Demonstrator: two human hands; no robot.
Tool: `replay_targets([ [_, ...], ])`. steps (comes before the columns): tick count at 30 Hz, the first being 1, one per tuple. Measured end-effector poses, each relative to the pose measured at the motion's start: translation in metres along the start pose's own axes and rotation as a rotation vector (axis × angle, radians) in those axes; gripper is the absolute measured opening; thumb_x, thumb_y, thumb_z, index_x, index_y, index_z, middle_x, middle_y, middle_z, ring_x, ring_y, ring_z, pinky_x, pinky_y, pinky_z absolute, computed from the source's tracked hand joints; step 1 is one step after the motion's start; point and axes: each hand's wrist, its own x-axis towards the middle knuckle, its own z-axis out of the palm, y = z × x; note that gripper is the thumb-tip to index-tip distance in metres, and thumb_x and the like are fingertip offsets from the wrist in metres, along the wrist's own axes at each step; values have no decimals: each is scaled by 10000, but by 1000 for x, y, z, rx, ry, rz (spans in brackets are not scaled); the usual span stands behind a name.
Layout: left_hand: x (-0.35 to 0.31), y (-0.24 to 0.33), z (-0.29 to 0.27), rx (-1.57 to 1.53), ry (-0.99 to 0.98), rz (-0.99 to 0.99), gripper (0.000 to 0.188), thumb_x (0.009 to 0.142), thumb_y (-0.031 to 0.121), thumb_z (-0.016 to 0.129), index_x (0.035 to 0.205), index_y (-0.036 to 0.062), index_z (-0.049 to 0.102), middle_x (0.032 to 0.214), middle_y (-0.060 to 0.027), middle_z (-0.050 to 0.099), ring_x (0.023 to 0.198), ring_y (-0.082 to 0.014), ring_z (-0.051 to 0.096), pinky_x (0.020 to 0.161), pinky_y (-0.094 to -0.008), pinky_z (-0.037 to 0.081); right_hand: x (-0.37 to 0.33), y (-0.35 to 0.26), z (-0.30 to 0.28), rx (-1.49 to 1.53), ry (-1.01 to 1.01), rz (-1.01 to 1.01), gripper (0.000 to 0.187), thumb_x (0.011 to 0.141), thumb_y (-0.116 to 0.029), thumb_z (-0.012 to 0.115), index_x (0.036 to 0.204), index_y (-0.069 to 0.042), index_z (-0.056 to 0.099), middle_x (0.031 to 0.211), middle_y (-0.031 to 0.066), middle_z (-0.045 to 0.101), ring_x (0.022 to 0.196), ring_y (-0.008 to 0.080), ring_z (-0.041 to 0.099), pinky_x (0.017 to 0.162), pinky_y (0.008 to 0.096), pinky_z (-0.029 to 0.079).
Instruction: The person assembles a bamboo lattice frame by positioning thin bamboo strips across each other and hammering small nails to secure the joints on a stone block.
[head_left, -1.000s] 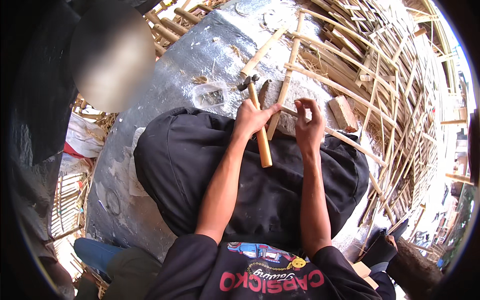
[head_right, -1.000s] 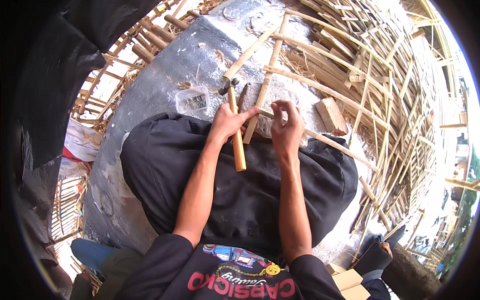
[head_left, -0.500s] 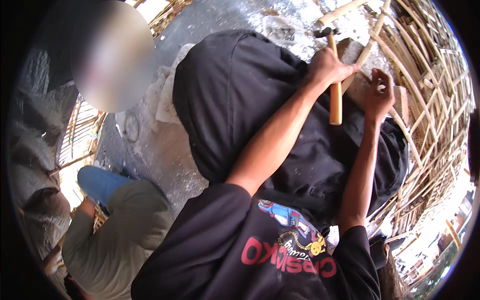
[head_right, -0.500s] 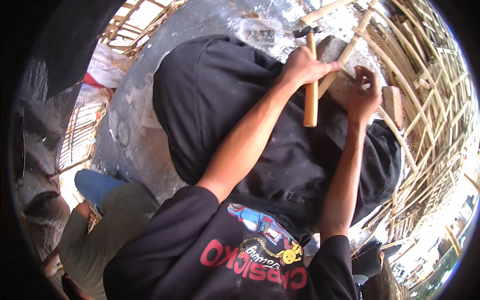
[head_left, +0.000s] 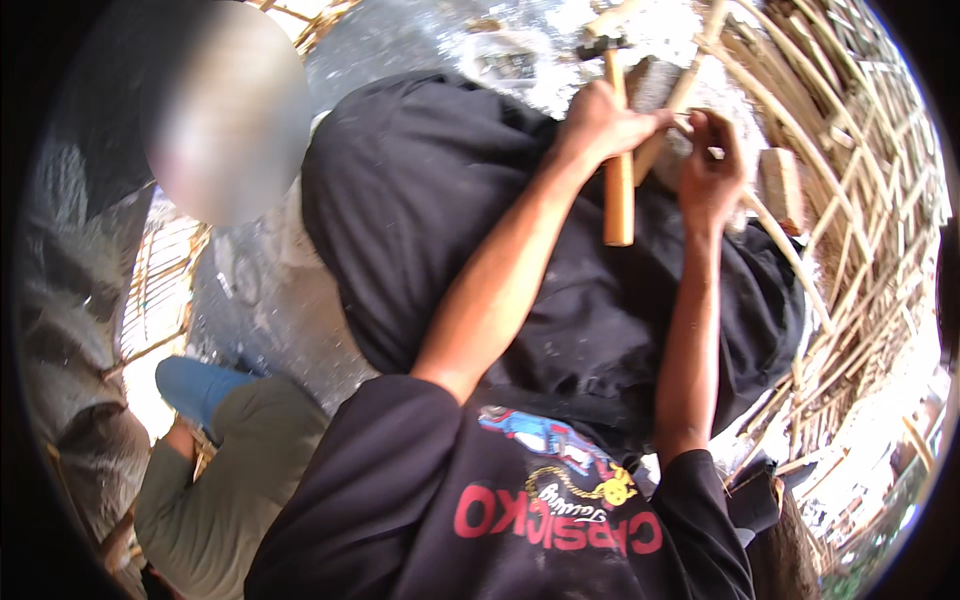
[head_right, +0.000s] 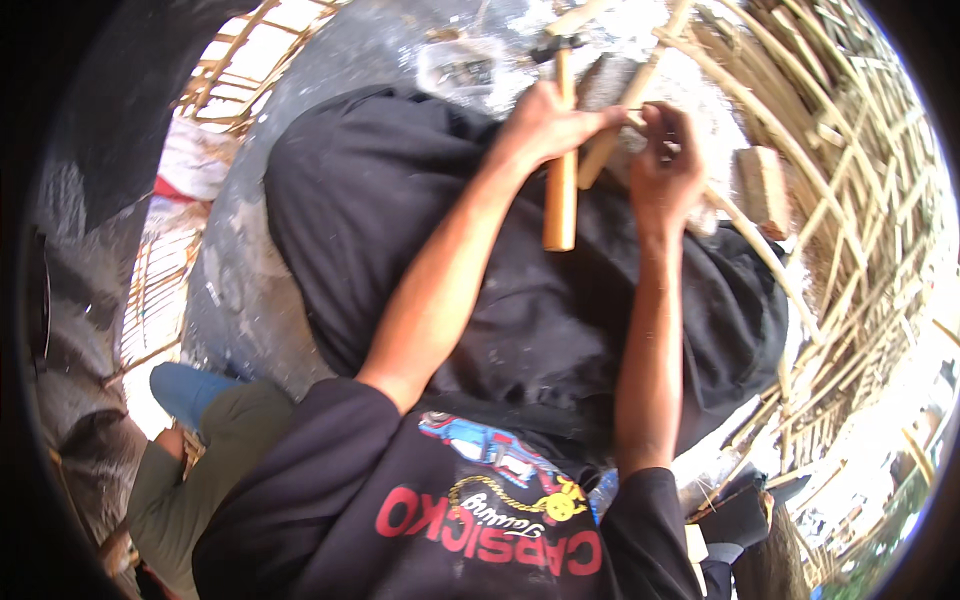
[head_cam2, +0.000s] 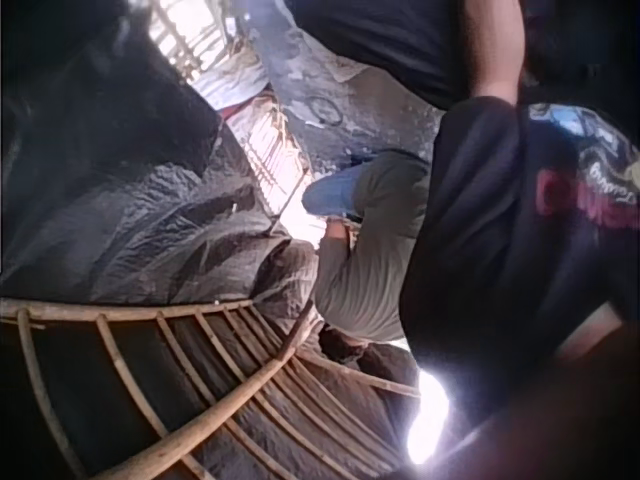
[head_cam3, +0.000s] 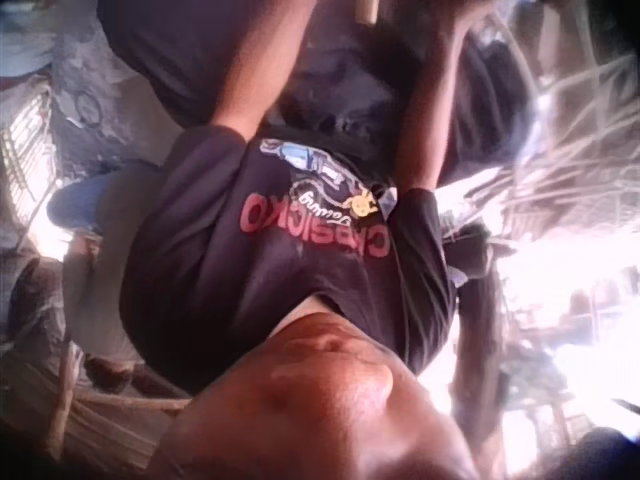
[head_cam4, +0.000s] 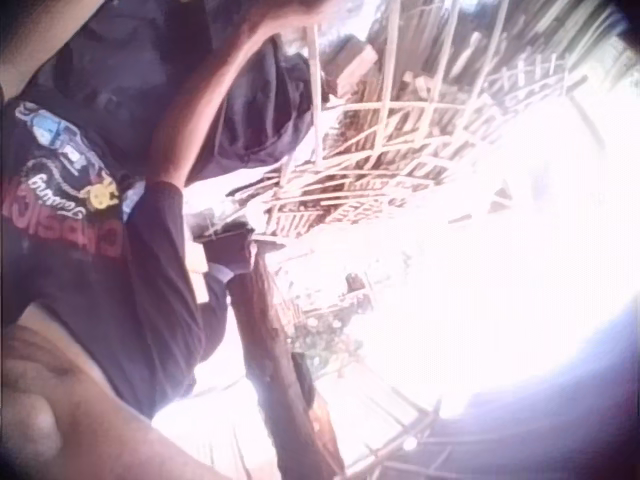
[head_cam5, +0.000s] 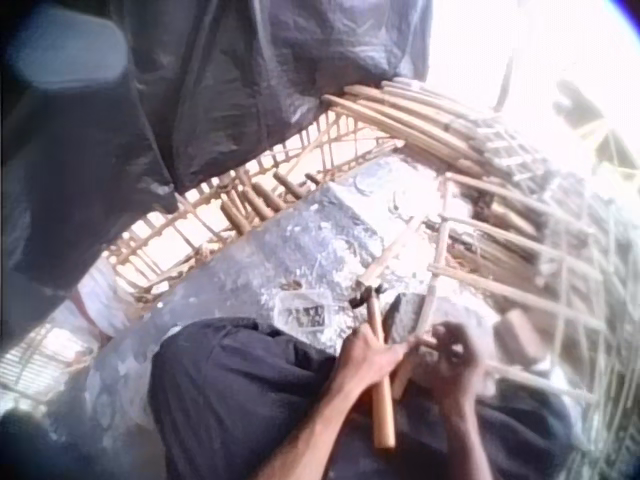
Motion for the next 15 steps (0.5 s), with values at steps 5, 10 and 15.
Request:
replay_targets([
  [5, 2, -5, 0, -97, -84, 8, 573, 745, 493, 883, 741, -29, 645, 600, -54, 613, 514, -134, 608, 467, -313, 506, 2, -8, -1, -25, -26, 45, 72, 946, -84, 681, 1001, -42, 699, 873, 107, 721, 802, 205, 692, 728, 341, 538],
  [10, -3, -2, -3, -215, -150, 16, 524, 778, 469, 865, 676, 9, 637, 572, -36, 594, 485, -111, 574, 441, -294, 463, 1, -15, -4, 8, -52, 74, 48, 948, -28, 664, 985, -13, 690, 865, 72, 730, 783, 144, 714, 698, 291, 549],
  [15, -6, 0, -7, -295, -199, 0, 492, 794, 446, 862, 679, 22, 640, 575, -10, 571, 481, -94, 545, 438, -269, 440, 3, -14, -5, -82, -40, 31, 39, 948, -47, 670, 967, -17, 686, 857, 87, 729, 752, 165, 706, 691, 309, 538],
])
